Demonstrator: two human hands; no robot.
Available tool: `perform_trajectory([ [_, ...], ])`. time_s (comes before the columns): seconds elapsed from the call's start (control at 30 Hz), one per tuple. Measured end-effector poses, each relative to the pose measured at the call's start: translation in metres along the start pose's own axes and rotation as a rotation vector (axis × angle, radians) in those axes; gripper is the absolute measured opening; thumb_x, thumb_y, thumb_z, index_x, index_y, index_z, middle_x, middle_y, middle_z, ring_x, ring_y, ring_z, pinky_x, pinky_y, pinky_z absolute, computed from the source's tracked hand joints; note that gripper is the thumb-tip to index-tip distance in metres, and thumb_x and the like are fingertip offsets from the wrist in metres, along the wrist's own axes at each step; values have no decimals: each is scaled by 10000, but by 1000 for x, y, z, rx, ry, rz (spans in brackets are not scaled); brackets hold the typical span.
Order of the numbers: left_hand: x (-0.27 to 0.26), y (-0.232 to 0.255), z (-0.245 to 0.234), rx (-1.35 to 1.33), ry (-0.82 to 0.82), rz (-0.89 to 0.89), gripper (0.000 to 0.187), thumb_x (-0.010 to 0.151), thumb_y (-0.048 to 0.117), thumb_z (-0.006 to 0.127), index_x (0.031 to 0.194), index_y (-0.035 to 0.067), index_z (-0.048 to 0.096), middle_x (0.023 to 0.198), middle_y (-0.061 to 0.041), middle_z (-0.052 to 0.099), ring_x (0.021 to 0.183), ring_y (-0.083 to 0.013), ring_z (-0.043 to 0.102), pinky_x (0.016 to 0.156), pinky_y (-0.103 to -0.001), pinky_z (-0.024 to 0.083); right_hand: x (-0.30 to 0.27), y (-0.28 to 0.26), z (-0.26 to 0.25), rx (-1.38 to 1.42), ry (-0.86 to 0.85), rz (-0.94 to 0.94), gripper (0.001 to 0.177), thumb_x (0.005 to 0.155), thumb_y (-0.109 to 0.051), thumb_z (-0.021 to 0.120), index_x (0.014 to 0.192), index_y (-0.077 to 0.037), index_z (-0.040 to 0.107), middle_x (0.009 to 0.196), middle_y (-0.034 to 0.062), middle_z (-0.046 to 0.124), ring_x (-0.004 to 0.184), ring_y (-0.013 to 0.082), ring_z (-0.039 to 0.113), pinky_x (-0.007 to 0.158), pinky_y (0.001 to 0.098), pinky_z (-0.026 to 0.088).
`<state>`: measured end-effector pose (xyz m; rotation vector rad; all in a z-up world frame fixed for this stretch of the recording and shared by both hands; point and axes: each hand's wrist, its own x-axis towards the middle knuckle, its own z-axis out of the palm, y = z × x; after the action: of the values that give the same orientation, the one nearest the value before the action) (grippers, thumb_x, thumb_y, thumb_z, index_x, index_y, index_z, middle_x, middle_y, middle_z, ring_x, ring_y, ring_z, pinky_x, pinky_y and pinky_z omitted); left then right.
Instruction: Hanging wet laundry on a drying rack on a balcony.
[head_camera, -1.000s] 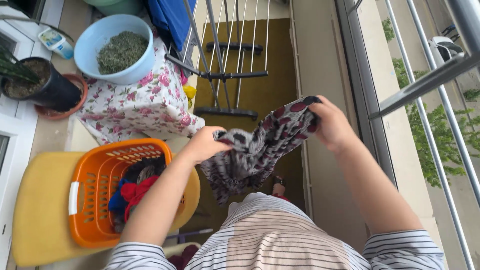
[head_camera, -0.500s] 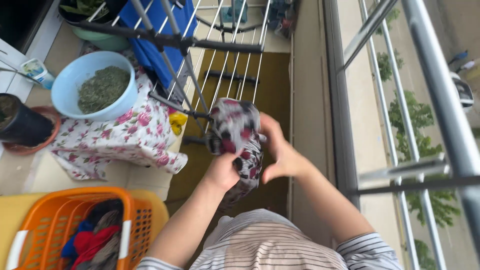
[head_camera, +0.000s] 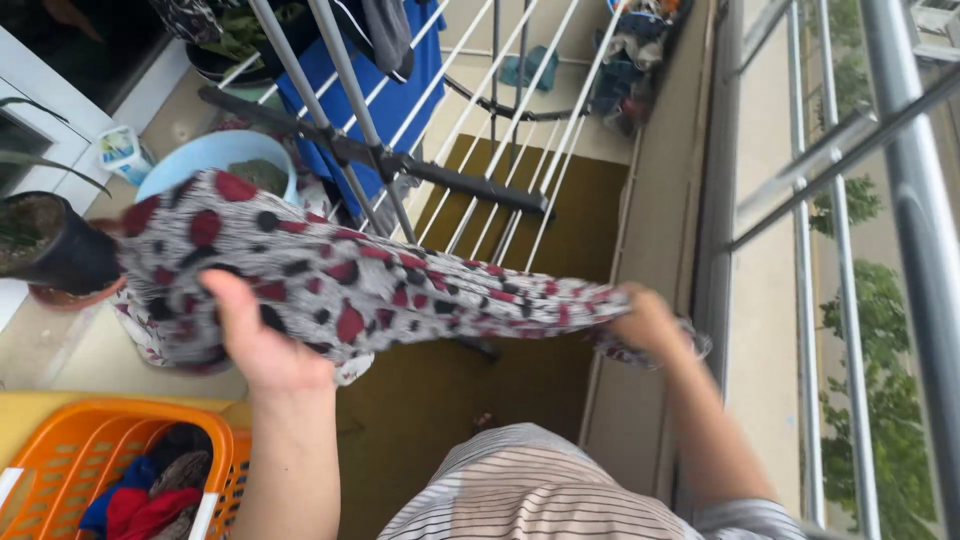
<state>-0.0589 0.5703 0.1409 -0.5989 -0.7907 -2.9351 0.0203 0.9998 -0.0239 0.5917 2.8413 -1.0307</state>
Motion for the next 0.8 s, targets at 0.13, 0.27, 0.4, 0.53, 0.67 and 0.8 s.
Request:
perform_trajectory([
  [0.13, 22, -30, -52, 248, 108, -303, 654, 988, 494, 623, 1484, 95, 472, 1470, -41, 560, 1384, -234, 509, 1190, -460, 402, 28, -12, -99, 677, 136, -64, 276, 981, -219, 628, 1175, -40, 708, 1137, 140, 745, 1057, 259, 726, 906, 392, 561],
  [0.27, 38, -54, -64, 1317, -158, -111, 542, 1071, 421, 557, 1472, 58, 530, 1520, -84, 572, 1436, -239, 501, 1212, -431, 355, 49, -78, -173, 1428, 128, -280, 315, 1089, -196, 649, 1354, -31, 607, 1337, 135, 672, 1213, 267, 671, 1083, 437, 530],
  [0.4, 59, -60, -48, 1174, -45, -151, 495, 1086, 378, 556, 1444, 36, 565, 1474, -87, 613, 1385, -235, 552, 1194, -421, 403, 82, -86, -200, 1502, -232, -491, 418, 951, -33, 620, 1347, 80, 545, 1328, 204, 663, 1206, 322, 670, 1109, 463, 530],
  [0.53, 61, -63, -15, 254, -101, -303, 548, 1047, 226, 593, 1532, 49, 410, 1521, -95, 505, 1421, -260, 480, 1203, -477, 375, 107, -184, -210, 1566, -409, -389, 625, 690, 53, 562, 1310, 129, 568, 1240, 248, 698, 1116, 370, 696, 1038, 454, 548],
  [0.67, 43, -83, -6, 569, -50, -8, 582, 1022, 112, 678, 1545, 8, 445, 1548, -108, 524, 1449, -256, 495, 1239, -442, 374, 155, -226, -218, 1567, -548, -413, 668, 661, 78, 605, 1329, 109, 602, 1214, 232, 707, 1084, 346, 699, 1002, 443, 553],
  [0.8, 43, -120, 29, 490, 96, 109, 655, 957, 52, 717, 1544, 17, 429, 1547, -106, 518, 1462, -259, 482, 1252, -439, 368, 248, -199, -237, 1482, -644, -473, 600, 803, 72, 591, 1395, 155, 548, 1289, 245, 664, 1170, 346, 665, 1144, 458, 525],
])
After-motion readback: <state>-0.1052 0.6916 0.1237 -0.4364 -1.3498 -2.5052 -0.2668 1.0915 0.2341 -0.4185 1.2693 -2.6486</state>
